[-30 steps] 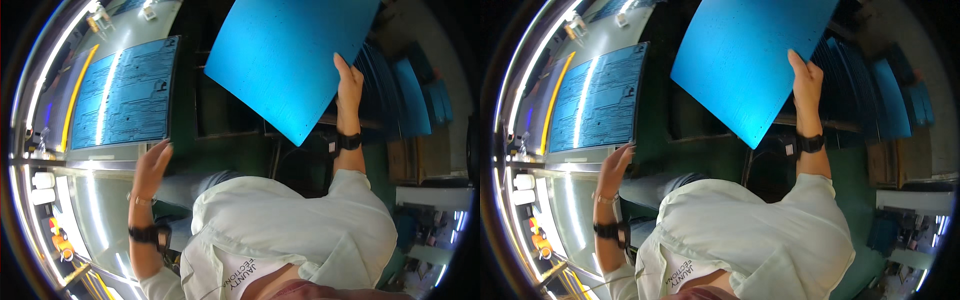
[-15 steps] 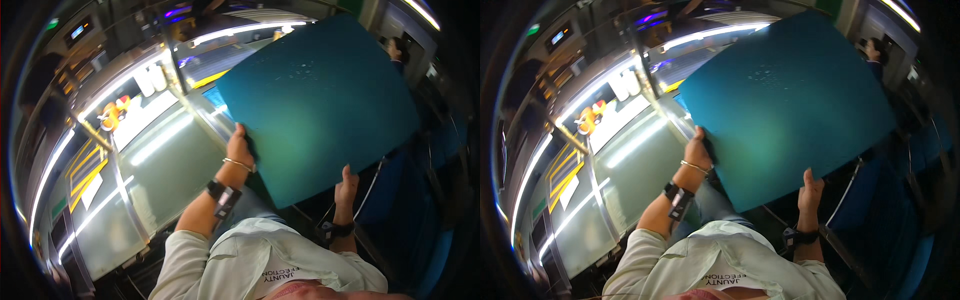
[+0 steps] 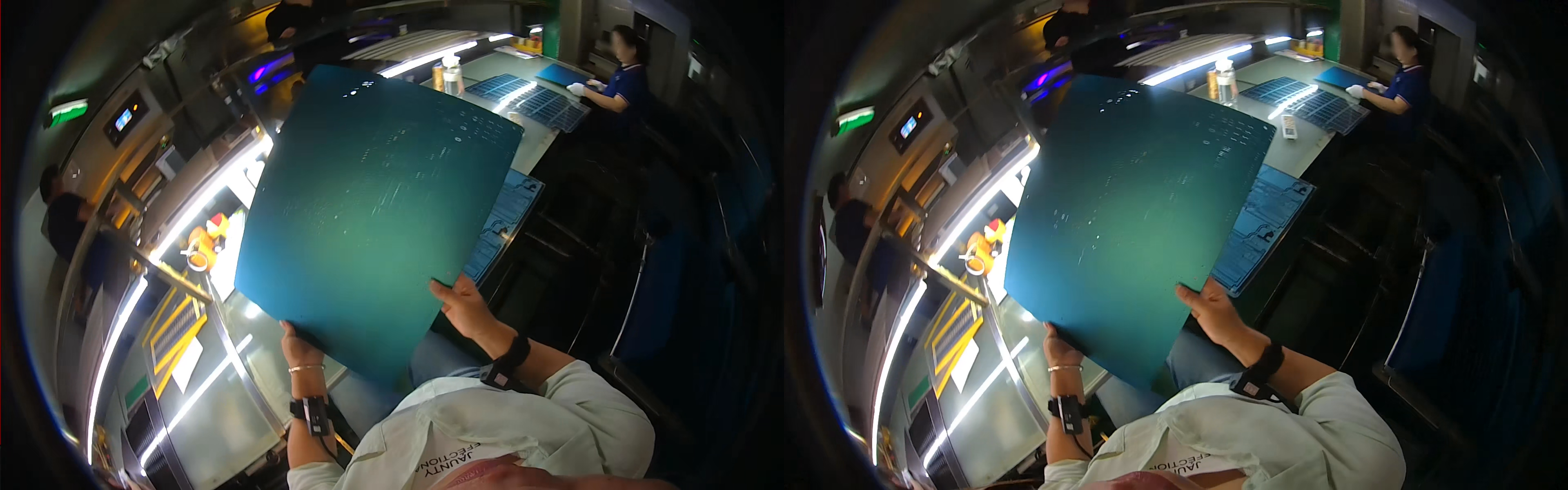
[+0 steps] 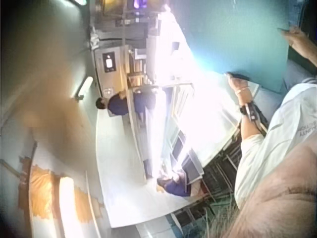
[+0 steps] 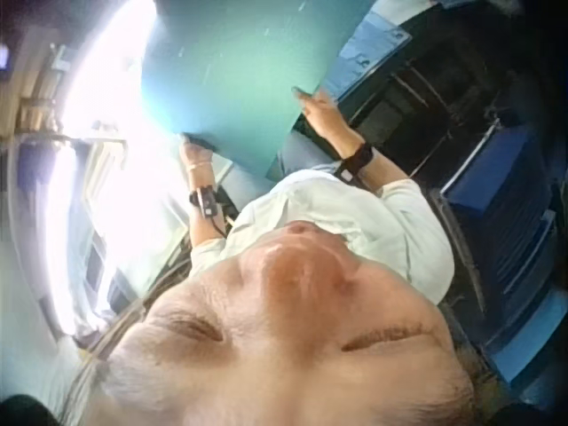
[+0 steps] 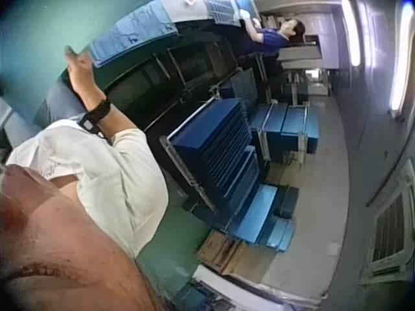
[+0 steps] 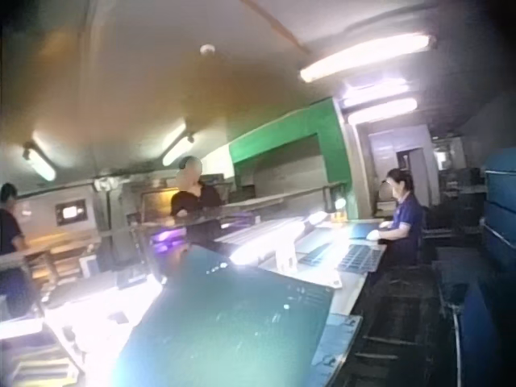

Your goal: Inspecting and organizing large printed circuit board patterns or semi-transparent sheets on a light table or workstation.

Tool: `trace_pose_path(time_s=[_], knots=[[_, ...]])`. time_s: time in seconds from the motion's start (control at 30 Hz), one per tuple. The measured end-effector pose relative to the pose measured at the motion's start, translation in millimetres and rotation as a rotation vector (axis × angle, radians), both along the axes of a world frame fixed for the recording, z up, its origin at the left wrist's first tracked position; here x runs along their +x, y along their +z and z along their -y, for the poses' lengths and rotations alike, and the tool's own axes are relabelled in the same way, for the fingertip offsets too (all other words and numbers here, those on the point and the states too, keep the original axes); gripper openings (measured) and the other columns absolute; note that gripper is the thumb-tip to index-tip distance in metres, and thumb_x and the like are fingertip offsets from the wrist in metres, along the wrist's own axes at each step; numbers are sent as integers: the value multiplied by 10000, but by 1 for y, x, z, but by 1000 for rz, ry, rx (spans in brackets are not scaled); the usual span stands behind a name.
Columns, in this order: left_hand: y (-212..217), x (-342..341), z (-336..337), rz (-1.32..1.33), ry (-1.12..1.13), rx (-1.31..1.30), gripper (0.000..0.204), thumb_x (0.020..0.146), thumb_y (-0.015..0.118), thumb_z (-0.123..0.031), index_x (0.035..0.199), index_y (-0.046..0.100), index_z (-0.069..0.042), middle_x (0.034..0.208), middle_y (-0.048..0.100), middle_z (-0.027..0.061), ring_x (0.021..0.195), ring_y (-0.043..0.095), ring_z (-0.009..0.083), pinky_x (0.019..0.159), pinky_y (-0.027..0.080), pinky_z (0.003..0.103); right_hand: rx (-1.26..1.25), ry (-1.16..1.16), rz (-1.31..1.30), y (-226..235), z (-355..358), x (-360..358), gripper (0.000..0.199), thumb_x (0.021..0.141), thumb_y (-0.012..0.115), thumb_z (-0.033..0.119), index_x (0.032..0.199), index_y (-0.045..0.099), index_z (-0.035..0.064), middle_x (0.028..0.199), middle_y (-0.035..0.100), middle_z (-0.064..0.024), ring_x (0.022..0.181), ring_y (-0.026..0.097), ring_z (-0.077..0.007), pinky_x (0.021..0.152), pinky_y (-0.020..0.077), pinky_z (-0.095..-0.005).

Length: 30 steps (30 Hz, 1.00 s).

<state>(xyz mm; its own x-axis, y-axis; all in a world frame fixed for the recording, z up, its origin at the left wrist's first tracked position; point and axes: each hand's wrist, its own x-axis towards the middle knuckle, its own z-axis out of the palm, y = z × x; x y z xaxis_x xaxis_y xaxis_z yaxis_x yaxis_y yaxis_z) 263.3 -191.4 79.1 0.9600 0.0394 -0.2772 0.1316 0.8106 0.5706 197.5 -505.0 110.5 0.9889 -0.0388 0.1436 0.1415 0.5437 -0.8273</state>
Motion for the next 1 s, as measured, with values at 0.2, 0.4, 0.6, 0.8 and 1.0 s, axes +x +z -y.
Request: trace_pose_path(time_s=[0.2,0.4,0.6,0.8,1.0], knots=[[5,-5,24,32,44,-53,451,976,318,-385,1223,469,-38,1204,538,84,1074,512,271,960,390,421,26,-140,116,30,-12,-6,111,884,583,84,992,609,96,904,562,66,844,489,-37,766,374,-208],[-9,0,18,166,-231,-86,504,958,351,-440,1263,445,-50,1224,519,86,1103,490,267,968,372,461,-13,-307,102,61,-6,-16,241,873,616,158,1069,566,27,993,586,-17,911,534,-127,841,414,-280],[99,-38,-63,336,-319,402,914,804,318,-736,1395,286,-39,1387,391,141,1295,325,354,1033,249,551,-564,-406,447,147,-3,-5,146,870,594,86,958,617,-28,759,610,-12,657,529,-73,611,440,-220],[215,-143,-130,728,-366,309,960,800,289,-752,1362,329,25,1340,430,213,1284,360,328,1061,260,489,-1114,-203,1286,157,-70,31,403,800,519,-24,1199,535,36,1211,571,-120,1097,569,-238,913,475,-328],[112,-190,-210,-92,89,598,232,844,612,-192,1019,596,-41,914,629,61,827,606,187,732,506,339,-1434,-41,1488,66,-132,43,339,841,473,139,1161,547,54,1138,602,-142,1030,605,-271,824,515,-322]])
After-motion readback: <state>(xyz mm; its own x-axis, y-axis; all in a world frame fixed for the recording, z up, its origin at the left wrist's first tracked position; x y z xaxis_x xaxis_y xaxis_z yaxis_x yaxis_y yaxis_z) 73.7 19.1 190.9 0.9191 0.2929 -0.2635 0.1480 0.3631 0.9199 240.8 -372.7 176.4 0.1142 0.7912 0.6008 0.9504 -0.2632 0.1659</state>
